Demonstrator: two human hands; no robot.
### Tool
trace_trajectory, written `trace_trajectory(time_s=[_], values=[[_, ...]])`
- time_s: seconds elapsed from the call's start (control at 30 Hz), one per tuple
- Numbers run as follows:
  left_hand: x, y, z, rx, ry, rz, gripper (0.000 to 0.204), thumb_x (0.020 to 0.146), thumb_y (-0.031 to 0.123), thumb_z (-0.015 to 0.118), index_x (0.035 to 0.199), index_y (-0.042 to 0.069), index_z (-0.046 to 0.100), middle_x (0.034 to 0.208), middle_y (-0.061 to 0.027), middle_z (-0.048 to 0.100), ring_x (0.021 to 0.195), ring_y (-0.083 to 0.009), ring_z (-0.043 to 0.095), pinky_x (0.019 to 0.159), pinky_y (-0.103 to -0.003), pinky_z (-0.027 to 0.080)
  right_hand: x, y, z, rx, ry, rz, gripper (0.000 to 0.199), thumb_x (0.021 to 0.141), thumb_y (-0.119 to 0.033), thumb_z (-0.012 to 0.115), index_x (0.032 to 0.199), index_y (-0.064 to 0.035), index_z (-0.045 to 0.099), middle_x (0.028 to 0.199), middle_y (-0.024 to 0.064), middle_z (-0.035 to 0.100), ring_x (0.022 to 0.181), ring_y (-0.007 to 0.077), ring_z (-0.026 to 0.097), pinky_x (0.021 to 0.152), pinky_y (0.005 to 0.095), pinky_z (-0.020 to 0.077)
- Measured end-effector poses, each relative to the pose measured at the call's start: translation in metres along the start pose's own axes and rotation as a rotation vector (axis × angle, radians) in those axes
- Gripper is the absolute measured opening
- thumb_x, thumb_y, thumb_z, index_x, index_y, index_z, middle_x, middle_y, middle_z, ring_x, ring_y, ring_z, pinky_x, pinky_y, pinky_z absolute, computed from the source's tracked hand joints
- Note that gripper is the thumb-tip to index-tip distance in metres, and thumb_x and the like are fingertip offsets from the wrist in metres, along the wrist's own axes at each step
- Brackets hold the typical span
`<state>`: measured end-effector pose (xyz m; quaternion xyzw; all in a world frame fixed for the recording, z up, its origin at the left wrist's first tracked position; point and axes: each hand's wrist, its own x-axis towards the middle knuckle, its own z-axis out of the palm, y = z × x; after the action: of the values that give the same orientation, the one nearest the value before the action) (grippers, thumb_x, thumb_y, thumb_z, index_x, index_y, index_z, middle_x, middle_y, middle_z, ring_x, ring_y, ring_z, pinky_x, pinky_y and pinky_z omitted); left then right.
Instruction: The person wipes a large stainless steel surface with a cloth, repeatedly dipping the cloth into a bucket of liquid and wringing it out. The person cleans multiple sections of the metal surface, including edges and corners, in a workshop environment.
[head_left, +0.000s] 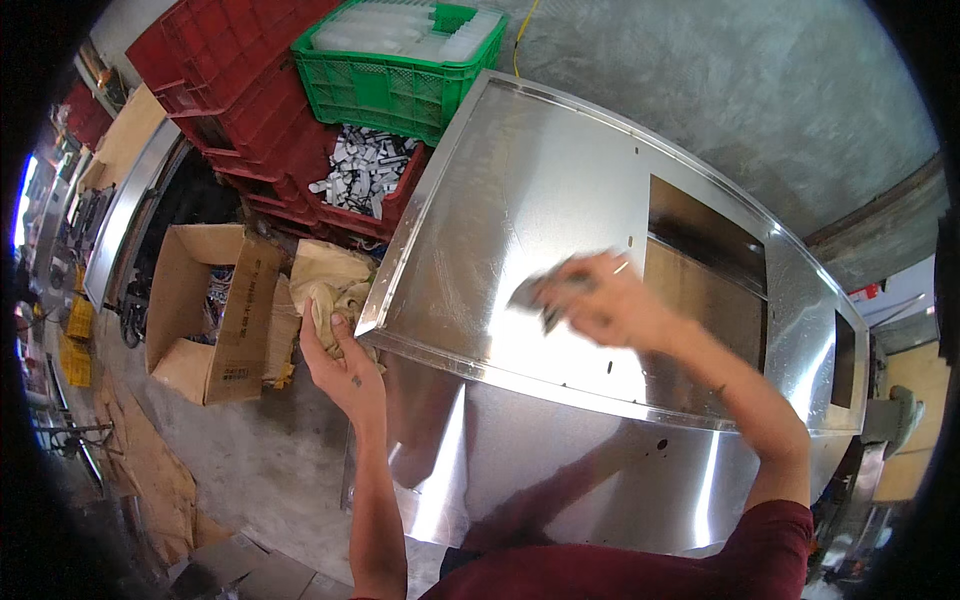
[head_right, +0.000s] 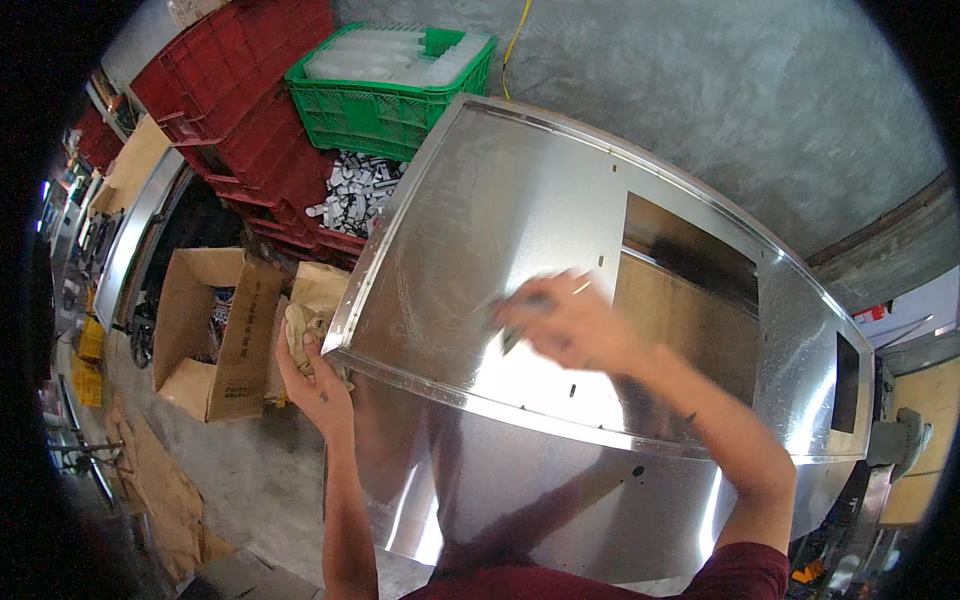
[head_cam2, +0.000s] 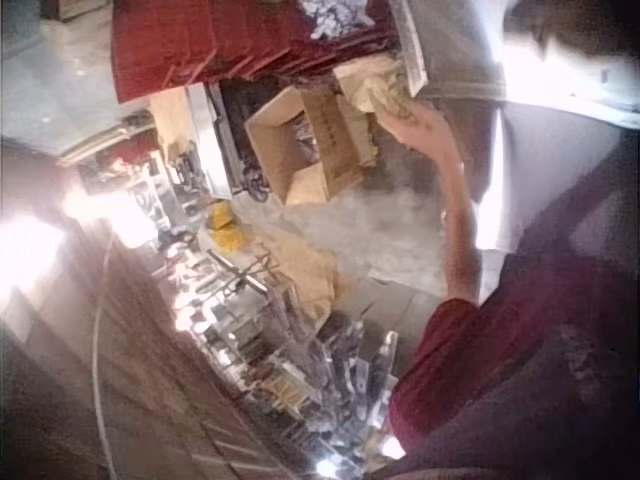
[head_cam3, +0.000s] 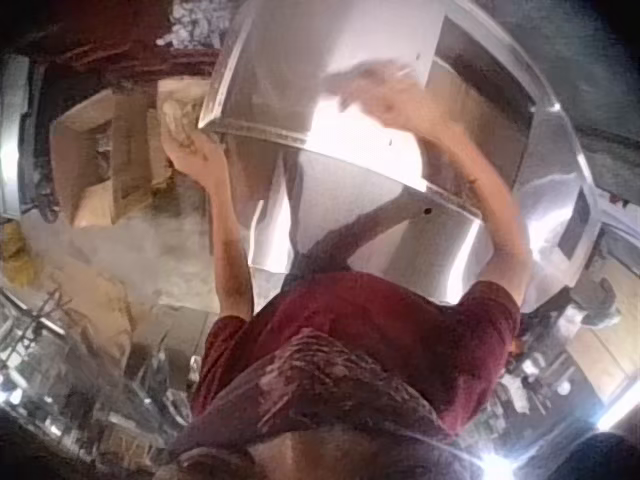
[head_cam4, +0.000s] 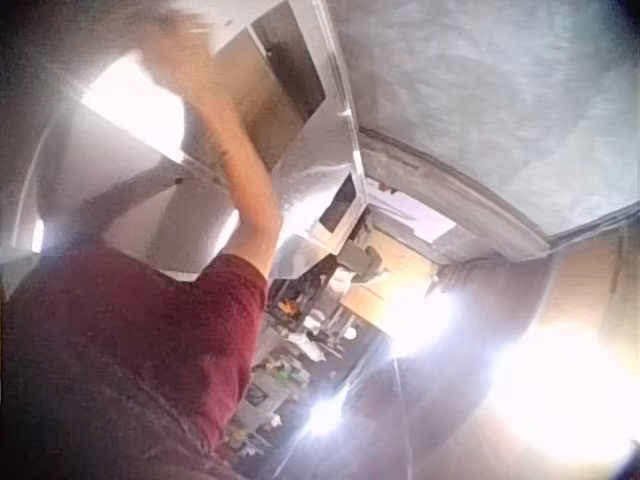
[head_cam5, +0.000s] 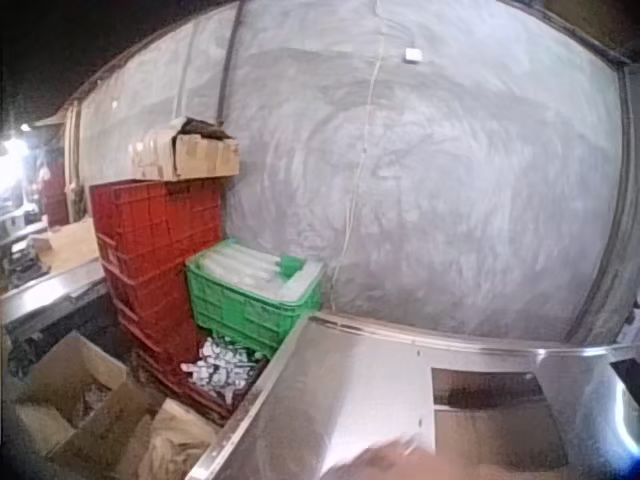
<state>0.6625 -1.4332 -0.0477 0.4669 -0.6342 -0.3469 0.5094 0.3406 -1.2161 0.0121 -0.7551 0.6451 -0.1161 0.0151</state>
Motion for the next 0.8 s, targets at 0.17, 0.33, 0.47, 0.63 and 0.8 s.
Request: trace_trajectory(time_s=[0.17, 0.33, 0.47, 0.63, 0.8], values=[[0.001, 0.002, 0.000, 0.043, -0.002, -0.004, 0.043, 0.112, 0.013, 0.060, 0.152, -0.002, 0.055, 0.144, -0.0235, 0.061, 0.132, -0.0347, 0.060, 0.111, -0.044, 0.047, 0.083, 0.135, -0.016, -0.353, 0.190, 0.539, 0.044, 0.103, -0.019, 0.057, 0.146, -0.0135, 0.064, 0.151, 0.0214, 0.058, 0.143, 0.0427, 0.050, 0.119, 0.0599, 0.0381], [0.002, -0.002, 0.000, -0.001, -0.029, 0.073, 0.043, 0.113, 0.012, 0.059, 0.152, -0.004, 0.054, 0.146, -0.0238, 0.060, 0.135, -0.0336, 0.059, 0.112, -0.043, 0.048, 0.113, -0.015, 0.037, 0.016, 0.146, 0.040, 0.059, 0.107, -0.029, 0.054, 0.159, -0.0040, 0.048, 0.167, 0.0224, 0.042, 0.157, 0.0425, 0.036, 0.131, 0.0553, 0.0265], [0.001, -0.003, 0.001, -0.075, -0.024, 0.057, 0.042, 0.113, 0.010, 0.057, 0.152, -0.005, 0.053, 0.146, -0.0236, 0.059, 0.133, -0.0332, 0.060, 0.110, -0.043, 0.051, 0.008, -0.030, 0.006, 0.089, -0.072, -0.035, 0.051, 0.111, -0.027, 0.048, 0.157, -0.0053, 0.049, 0.169, 0.0214, 0.041, 0.160, 0.0380, 0.034, 0.132, 0.0537, 0.0271], [0.002, -0.004, 0.000, -0.006, -0.019, 0.104, 0.043, 0.113, 0.009, 0.058, 0.153, -0.004, 0.052, 0.147, -0.0244, 0.059, 0.133, -0.0347, 0.061, 0.111, -0.045, 0.051, 0.031, 0.143, -0.007, -0.248, 0.037, 0.706, 0.056, 0.115, -0.028, 0.036, 0.165, -0.0026, 0.039, 0.173, 0.0220, 0.035, 0.161, 0.0434, 0.027, 0.131, 0.0574, 0.0215], [0.000, -0.024, -0.003, 0.100, 0.025, 0.226, 0.044, 0.113, 0.018, 0.059, 0.151, -0.003, 0.055, 0.146, -0.0259, 0.061, 0.134, -0.0358, 0.061, 0.112, -0.044, 0.049, 0.141, 0.078, 0.043, -0.205, 0.135, 0.433, 0.054, 0.100, -0.028, 0.056, 0.148, -0.0032, 0.058, 0.153, 0.0253, 0.057, 0.143, 0.0446, 0.052, 0.121, 0.0585, 0.0392]])
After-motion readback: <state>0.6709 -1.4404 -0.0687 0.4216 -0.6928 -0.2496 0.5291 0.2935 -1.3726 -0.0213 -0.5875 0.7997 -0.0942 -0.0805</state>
